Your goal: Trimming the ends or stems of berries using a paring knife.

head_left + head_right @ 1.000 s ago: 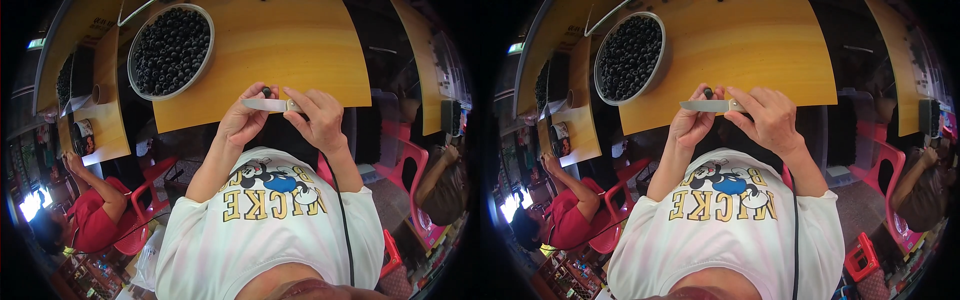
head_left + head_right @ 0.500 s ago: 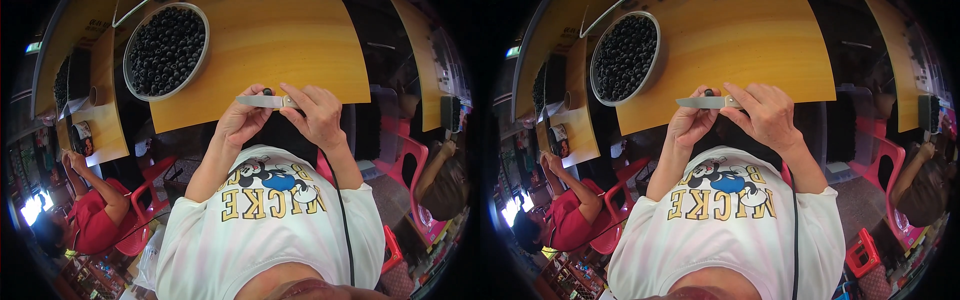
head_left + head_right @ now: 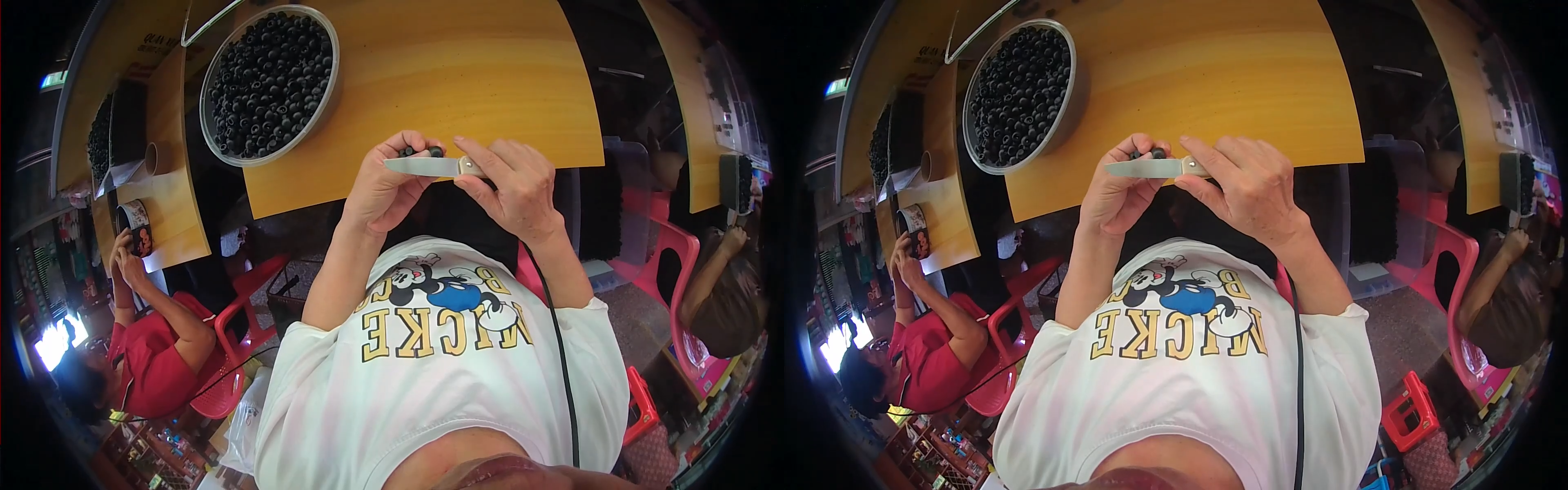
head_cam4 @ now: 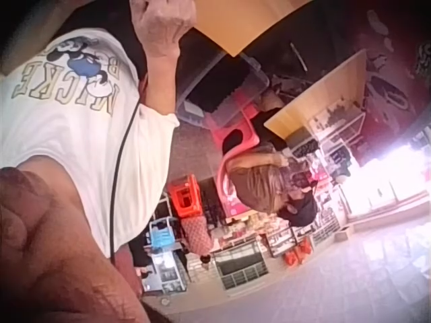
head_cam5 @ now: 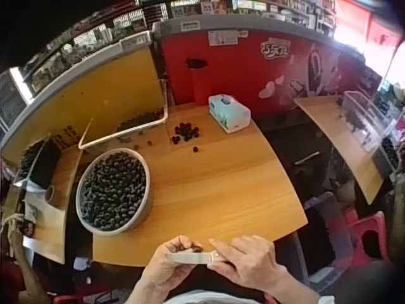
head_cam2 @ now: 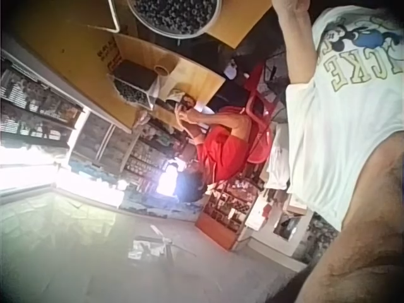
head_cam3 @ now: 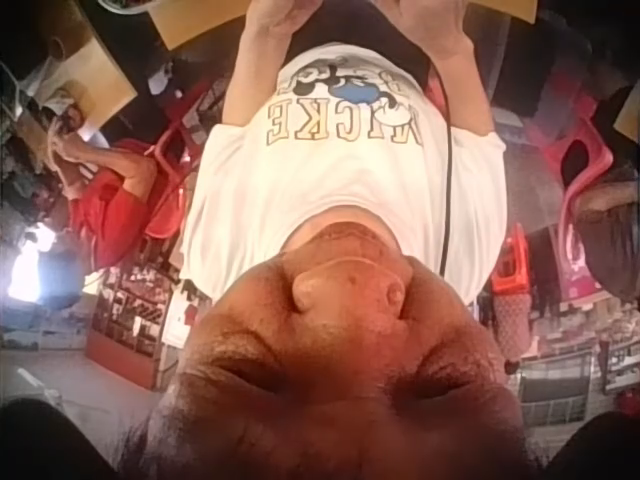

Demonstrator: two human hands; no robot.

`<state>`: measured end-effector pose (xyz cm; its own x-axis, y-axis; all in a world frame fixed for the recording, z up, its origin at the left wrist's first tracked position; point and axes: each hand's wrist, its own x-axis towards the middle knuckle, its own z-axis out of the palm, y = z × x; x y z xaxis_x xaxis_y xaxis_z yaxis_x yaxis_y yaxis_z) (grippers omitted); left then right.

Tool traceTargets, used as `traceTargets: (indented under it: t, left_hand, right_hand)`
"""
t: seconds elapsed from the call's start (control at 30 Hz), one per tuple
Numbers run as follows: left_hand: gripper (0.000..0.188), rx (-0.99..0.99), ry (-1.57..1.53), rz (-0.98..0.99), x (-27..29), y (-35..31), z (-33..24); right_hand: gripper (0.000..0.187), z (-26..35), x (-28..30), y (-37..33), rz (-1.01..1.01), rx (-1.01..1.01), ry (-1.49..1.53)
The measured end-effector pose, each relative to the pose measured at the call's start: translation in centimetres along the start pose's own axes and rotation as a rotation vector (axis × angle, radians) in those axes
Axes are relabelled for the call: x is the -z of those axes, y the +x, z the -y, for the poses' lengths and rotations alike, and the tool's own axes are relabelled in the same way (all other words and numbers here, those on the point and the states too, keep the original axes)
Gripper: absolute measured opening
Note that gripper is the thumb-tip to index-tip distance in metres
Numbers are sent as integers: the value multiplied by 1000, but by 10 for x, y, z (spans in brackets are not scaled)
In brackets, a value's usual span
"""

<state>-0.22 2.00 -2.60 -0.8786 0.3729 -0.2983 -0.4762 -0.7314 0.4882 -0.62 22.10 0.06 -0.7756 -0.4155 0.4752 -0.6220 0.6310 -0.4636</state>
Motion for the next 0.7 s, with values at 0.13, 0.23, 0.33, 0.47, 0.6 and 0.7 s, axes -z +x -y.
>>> traceTargets:
  t: [0.13, 0.23, 0.33, 0.47, 0.6, 0.7]
  left_hand:
    - [13, -8, 1, 33, 3, -4, -4]
    - [12, 74, -40, 80, 3, -6, -6]
    - [14, 101, -135, 112, 3, -6, -4]
    - [36, 118, -201, 70, -2, -7, -10]
    - [32, 131, -143, 178, -6, -17, -27]
    - [18, 83, 105, 114, -22, -16, -72]
  right_hand:
    - [32, -11, -2, -2, -13, -21, -102]
    - [26, -45, -8, -6, -97, -181, -185]
    - [23, -42, -3, -7, -89, -252, -97]
    - [22, -40, -12, -6, -100, -282, -9]
    - [22, -40, -4, -16, -123, -375, 49]
    - [25, -47, 4, -25, -160, -431, 60]
